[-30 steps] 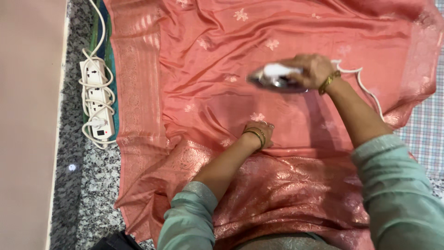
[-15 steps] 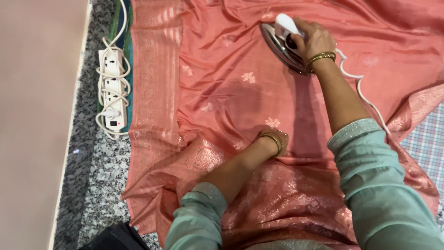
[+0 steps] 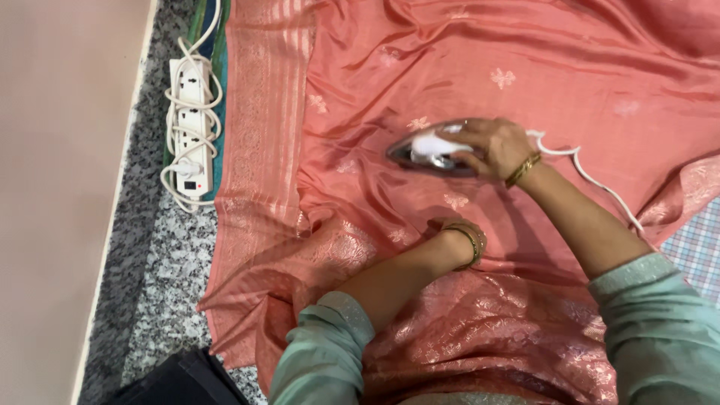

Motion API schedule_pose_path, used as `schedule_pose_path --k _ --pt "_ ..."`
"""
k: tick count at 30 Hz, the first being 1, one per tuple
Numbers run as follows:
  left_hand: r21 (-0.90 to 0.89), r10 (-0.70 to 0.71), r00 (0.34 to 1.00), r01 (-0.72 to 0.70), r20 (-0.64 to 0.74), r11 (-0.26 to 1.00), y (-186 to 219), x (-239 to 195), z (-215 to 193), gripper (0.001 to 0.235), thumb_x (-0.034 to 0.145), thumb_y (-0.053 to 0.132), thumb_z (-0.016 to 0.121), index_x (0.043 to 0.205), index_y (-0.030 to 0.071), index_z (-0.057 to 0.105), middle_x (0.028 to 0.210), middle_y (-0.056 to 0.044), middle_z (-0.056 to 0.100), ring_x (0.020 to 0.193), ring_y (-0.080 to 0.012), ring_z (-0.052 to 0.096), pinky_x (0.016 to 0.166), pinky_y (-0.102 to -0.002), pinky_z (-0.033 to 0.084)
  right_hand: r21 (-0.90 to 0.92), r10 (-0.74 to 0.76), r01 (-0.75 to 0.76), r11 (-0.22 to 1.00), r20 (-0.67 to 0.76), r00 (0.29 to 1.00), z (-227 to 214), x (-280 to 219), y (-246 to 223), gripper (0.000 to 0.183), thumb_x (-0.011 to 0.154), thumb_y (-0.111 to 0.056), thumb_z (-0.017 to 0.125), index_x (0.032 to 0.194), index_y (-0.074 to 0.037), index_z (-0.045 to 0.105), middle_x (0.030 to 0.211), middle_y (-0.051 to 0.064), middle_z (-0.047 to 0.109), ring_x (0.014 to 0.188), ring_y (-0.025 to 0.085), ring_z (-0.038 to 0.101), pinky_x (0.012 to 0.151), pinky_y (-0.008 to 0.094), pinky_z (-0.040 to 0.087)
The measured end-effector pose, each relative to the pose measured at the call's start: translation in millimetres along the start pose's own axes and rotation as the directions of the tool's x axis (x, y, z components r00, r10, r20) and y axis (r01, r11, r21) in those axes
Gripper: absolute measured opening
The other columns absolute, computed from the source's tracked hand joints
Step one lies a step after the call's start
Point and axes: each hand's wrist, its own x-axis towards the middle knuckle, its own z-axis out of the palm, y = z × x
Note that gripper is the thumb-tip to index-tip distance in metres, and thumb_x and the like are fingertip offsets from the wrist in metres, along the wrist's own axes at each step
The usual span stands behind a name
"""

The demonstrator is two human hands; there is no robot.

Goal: The person irons a large piece of pink fabric with gold patterns, likely a saree, on a flat surface. They use a white electric iron to smooth out wrinkles, frequently adjusting the fabric with their hands to ensure even coverage and proper alignment of the material.

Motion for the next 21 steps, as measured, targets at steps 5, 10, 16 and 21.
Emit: schedule_pose_path --k 5,10,16,21 --pt "0.017 0.046 0.997 -0.045 -0.056 0.999 -3 11 8 0.042 0.090 0.028 0.075 0.129 0.013 0.071 0.135 -0.012 0.068 0.125 -0.0372 0.064 0.096 -0.073 0.050 -0.097 0.242 -0.242 0.965 -0.011 0.970 -1 61 18 0.046 0.098 -0.038 0.070 0.143 -0.030 0.066 0.106 0.011 0.073 0.086 0.032 0.069 0.070 0.045 0.055" --pt "-0.024 0.017 0.998 -0.018 -0.063 1.000 -6 17 9 0.046 0.097 0.042 0.064 0.132 0.013 0.068 0.135 -0.013 0.068 0.125 -0.0384 0.064 0.097 -0.072 0.050 -0.078 0.288 -0.302 0.950 -0.153 0.945 2 85 22 0.042 0.102 -0.038 0.070 0.143 -0.030 0.067 0.105 0.012 0.071 0.090 0.035 0.069 0.074 0.049 0.054" --pt "-0.021 -0.049 0.998 0.050 0.032 0.999 -2 24 8 0.050 0.093 0.036 0.072 0.136 0.012 0.066 0.139 -0.014 0.064 0.128 -0.0425 0.060 0.100 -0.071 0.046 0.008 0.178 -0.179 0.984 0.026 0.984 8 40 -19 0.044 0.094 -0.035 0.071 0.137 -0.026 0.068 0.116 0.012 0.073 0.084 0.034 0.070 0.070 0.045 0.057" --pt "0.085 -0.085 0.994 0.078 0.073 0.993 -1 32 13 0.050 0.091 0.037 0.074 0.133 0.011 0.067 0.134 -0.017 0.067 0.123 -0.0423 0.063 0.099 -0.065 0.048 0.071 0.013 -0.008 0.997 -0.064 0.998 12 30 -50 0.041 0.094 -0.034 0.071 0.134 -0.026 0.070 0.117 0.011 0.074 0.086 0.032 0.072 0.072 0.044 0.058"
